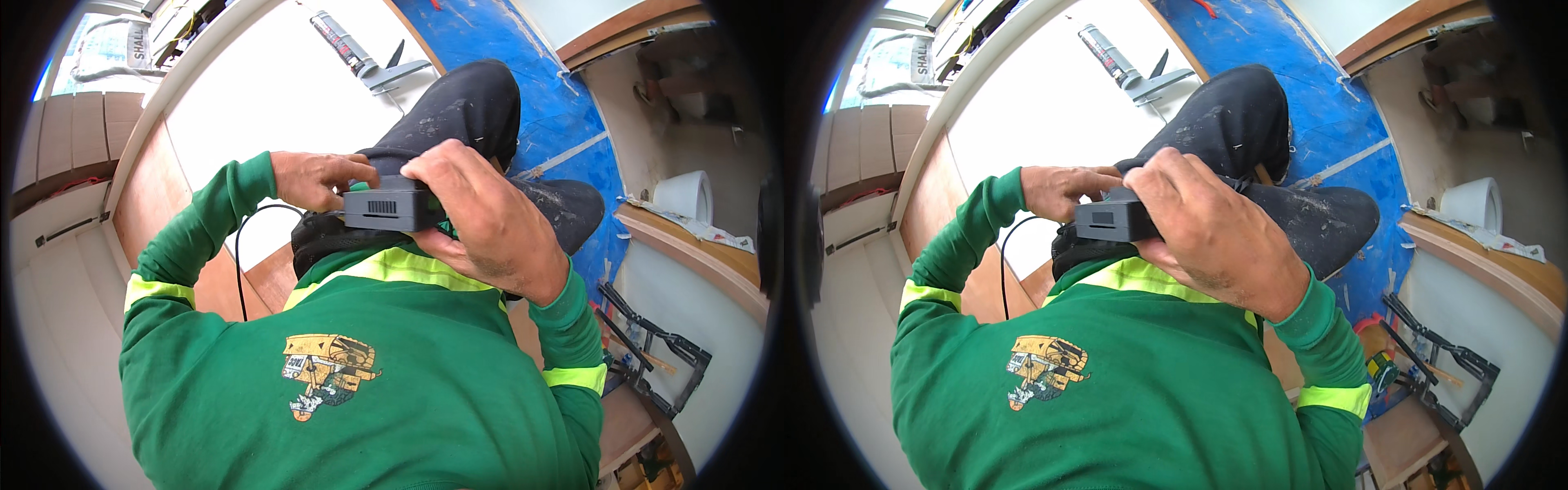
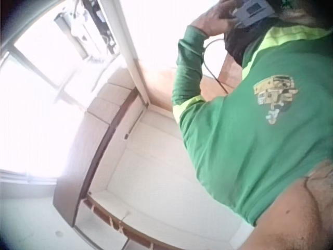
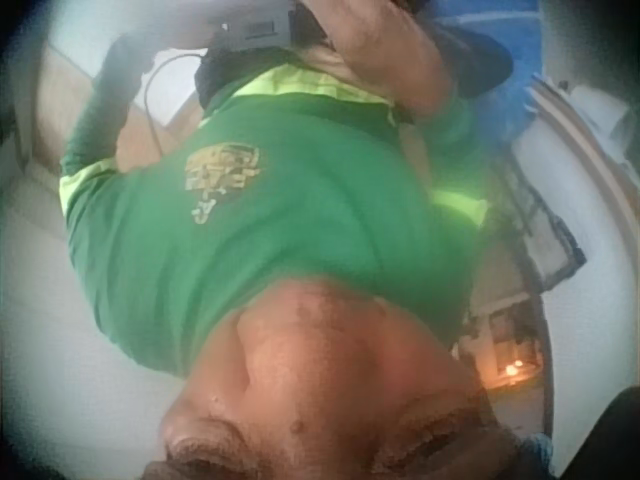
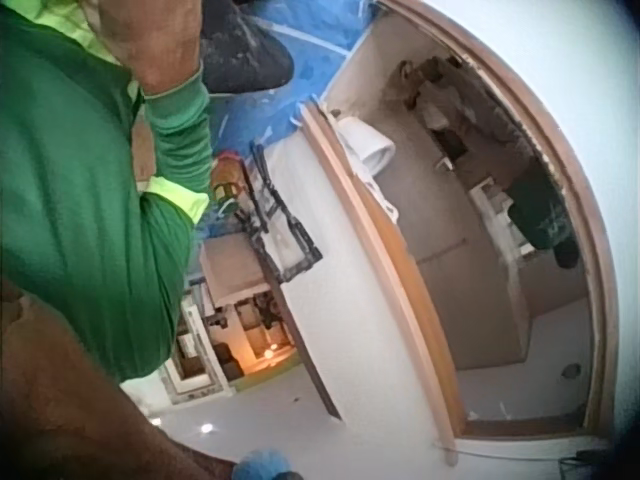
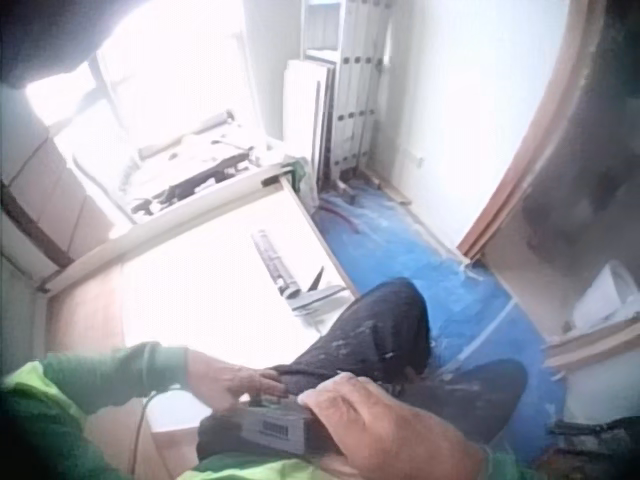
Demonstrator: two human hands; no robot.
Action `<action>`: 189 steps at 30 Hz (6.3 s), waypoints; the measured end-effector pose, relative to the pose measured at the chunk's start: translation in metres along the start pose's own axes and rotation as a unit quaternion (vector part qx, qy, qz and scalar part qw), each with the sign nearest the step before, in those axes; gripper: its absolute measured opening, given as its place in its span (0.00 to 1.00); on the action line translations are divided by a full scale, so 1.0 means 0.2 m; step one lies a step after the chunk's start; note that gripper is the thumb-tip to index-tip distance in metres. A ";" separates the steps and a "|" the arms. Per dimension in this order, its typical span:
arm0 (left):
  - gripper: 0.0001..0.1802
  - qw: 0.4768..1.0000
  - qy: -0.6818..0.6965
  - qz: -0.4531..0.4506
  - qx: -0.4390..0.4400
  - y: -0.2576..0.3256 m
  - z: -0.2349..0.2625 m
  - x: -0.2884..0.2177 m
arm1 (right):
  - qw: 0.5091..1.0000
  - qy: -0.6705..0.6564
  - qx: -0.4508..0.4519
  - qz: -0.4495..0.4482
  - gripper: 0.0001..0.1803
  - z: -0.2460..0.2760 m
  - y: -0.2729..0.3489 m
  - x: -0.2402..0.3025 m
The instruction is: The person installs a wooden floor panel by applying adhesive to a white underlayment and pressing the panel into place. The person uses a caulking gun to apply adhesive and adjusts the camera during the task.
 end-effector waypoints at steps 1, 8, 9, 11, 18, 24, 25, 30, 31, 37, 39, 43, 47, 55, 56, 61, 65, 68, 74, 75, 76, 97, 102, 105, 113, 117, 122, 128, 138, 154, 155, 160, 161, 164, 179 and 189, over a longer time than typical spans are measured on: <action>0.28 1.000 0.014 -0.014 -0.016 0.00 0.00 -0.04 | 1.000 0.007 -0.003 -0.011 0.36 0.00 0.03 -0.01; 0.15 0.995 0.019 -0.020 0.099 -0.21 0.05 -0.03 | 0.999 0.011 -0.031 -0.043 0.39 -0.02 0.16 -0.01; 0.15 0.990 -0.048 -0.040 0.128 -0.26 0.05 -0.06 | 0.998 0.014 -0.037 -0.046 0.40 -0.03 0.17 -0.02; 0.17 0.963 -0.188 -0.077 0.175 -0.33 0.03 -0.13 | 0.997 0.032 -0.055 -0.050 0.41 -0.05 0.18 -0.02; 0.19 0.947 -0.272 -0.059 0.162 -0.45 0.03 -0.11 | 0.993 0.042 -0.095 -0.062 0.43 -0.12 0.21 -0.02; 0.10 0.966 -0.158 -0.113 0.169 -0.44 0.05 -0.19 | 0.987 0.060 -0.121 -0.088 0.43 -0.21 0.21 0.02; 0.09 0.973 -0.134 -0.100 0.159 -0.43 0.06 -0.19 | 0.988 0.056 -0.112 -0.090 0.43 -0.22 0.21 0.03; 0.09 0.984 -0.066 -0.094 0.135 -0.37 0.11 -0.24 | 0.990 0.071 -0.064 -0.099 0.41 -0.30 0.21 0.06; 0.10 0.982 -0.085 -0.103 0.131 -0.37 0.12 -0.25 | 0.991 0.076 -0.041 -0.102 0.41 -0.31 0.20 0.07; 0.09 0.957 -0.209 -0.185 0.074 -0.30 0.13 -0.33 | 0.982 0.154 0.036 -0.104 0.36 -0.34 0.17 0.11; 0.09 0.951 -0.246 -0.184 0.038 -0.25 0.12 -0.38 | 0.982 0.164 0.034 -0.091 0.29 -0.38 0.17 0.13; 0.07 0.938 -0.290 -0.190 -0.009 -0.18 0.12 -0.42 | 0.973 0.213 0.053 -0.068 0.26 -0.37 0.13 0.17; 0.07 0.938 -0.291 -0.185 -0.027 -0.12 0.11 -0.43 | 0.955 0.274 0.057 -0.094 0.26 -0.34 0.12 0.17; 0.07 0.940 -0.286 -0.185 -0.023 -0.11 0.12 -0.40 | 0.962 0.178 0.020 -0.206 0.24 -0.35 0.13 0.10; 0.07 0.940 -0.281 -0.192 -0.025 -0.13 0.12 -0.38 | 0.960 0.185 0.013 -0.210 0.23 -0.35 0.12 0.09; 0.07 0.953 -0.247 -0.176 0.003 -0.20 0.14 -0.37 | 0.968 0.219 0.034 -0.121 0.12 -0.38 0.06 0.13; 0.07 0.947 -0.255 -0.193 -0.009 -0.19 0.12 -0.36 | 0.958 0.241 0.067 -0.138 0.08 -0.40 0.09 0.07; 0.08 0.945 -0.265 -0.191 -0.016 -0.17 0.11 -0.37 | 0.968 0.222 0.063 -0.099 0.09 -0.39 0.10 0.08; 0.08 0.943 -0.273 -0.189 -0.010 -0.20 0.10 -0.39 | 0.953 0.302 0.033 0.004 0.05 -0.42 0.09 0.09; 0.08 0.944 -0.270 -0.189 -0.011 -0.20 0.10 -0.38 | 0.948 0.311 0.059 -0.018 0.05 -0.42 0.08 0.09; 0.09 0.943 -0.269 -0.193 -0.010 -0.21 0.10 -0.38 | 0.943 0.319 0.084 -0.039 0.04 -0.41 0.08 0.11; 0.13 0.955 -0.166 -0.244 -0.011 -0.22 0.14 -0.31 | 0.882 0.438 0.144 -0.094 0.04 -0.48 0.02 0.07; 0.30 0.986 -0.089 -0.137 -0.032 -0.18 0.25 0.09 | 0.896 0.402 0.156 -0.105 0.07 -0.47 0.04 0.05; 0.32 0.989 0.130 -0.041 0.061 -0.18 0.15 0.37 | 0.903 0.388 0.148 -0.112 0.07 -0.47 0.04 0.03; 0.25 0.980 0.194 -0.044 0.015 -0.12 0.05 0.43 | 0.958 0.255 0.114 -0.063 0.12 -0.46 -0.01 0.05; 0.17 0.962 0.250 -0.105 0.039 -0.10 0.04 0.45 | 0.976 0.186 0.111 -0.033 0.19 -0.49 -0.02 0.09; 0.17 0.974 0.216 -0.075 -0.008 -0.03 0.03 0.44 | 0.979 0.163 0.123 -0.024 0.19 -0.50 -0.06 0.12; 0.16 0.986 0.134 -0.065 -0.070 0.06 0.02 0.39 | 0.974 0.172 0.148 -0.025 0.14 -0.50 -0.08 0.13; 0.34 0.928 0.367 -0.033 -0.061 0.08 -0.04 0.54 | 0.959 0.212 0.186 0.010 0.07 -0.54 -0.13 0.17; 0.34 0.976 0.039 -0.148 -0.156 0.22 0.02 0.10 | 0.934 -0.119 0.197 -0.273 0.15 -0.48 0.18 -0.22; 0.32 0.973 0.025 -0.164 -0.162 0.22 0.02 0.08 | 0.945 -0.100 0.180 -0.254 0.11 -0.48 0.18 -0.21; 0.24 0.968 0.016 -0.190 -0.165 0.18 0.00 0.00 | 0.973 -0.040 0.087 -0.208 0.05 -0.44 0.10 -0.15; 0.22 0.969 0.007 -0.186 -0.163 0.17 -0.02 -0.02 | 0.981 -0.022 0.052 -0.187 0.04 -0.42 0.09 -0.13; 0.19 0.975 0.001 -0.160 -0.151 0.17 -0.07 -0.03 | 0.968 -0.100 -0.017 -0.229 0.05 -0.30 0.03 -0.09; 0.54 0.789 -0.019 0.220 -0.573 0.44 0.56 1.56 | 0.973 -0.087 0.115 -0.182 0.13 -0.23 -0.01 -0.21; 0.50 0.615 -0.171 0.340 -0.690 0.37 0.40 1.79 | 0.965 -0.084 0.195 -0.156 0.13 -0.22 -0.32 -0.52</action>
Point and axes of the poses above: each hand's wrist, its own y-axis away from the middle knuckle, its own z-axis out of the back of the hand, x = y × z, the point moved 7 cm from there along -y, towards the middle knuckle, and after that the axes turned 8 degrees about y, right-handed, at the moved point
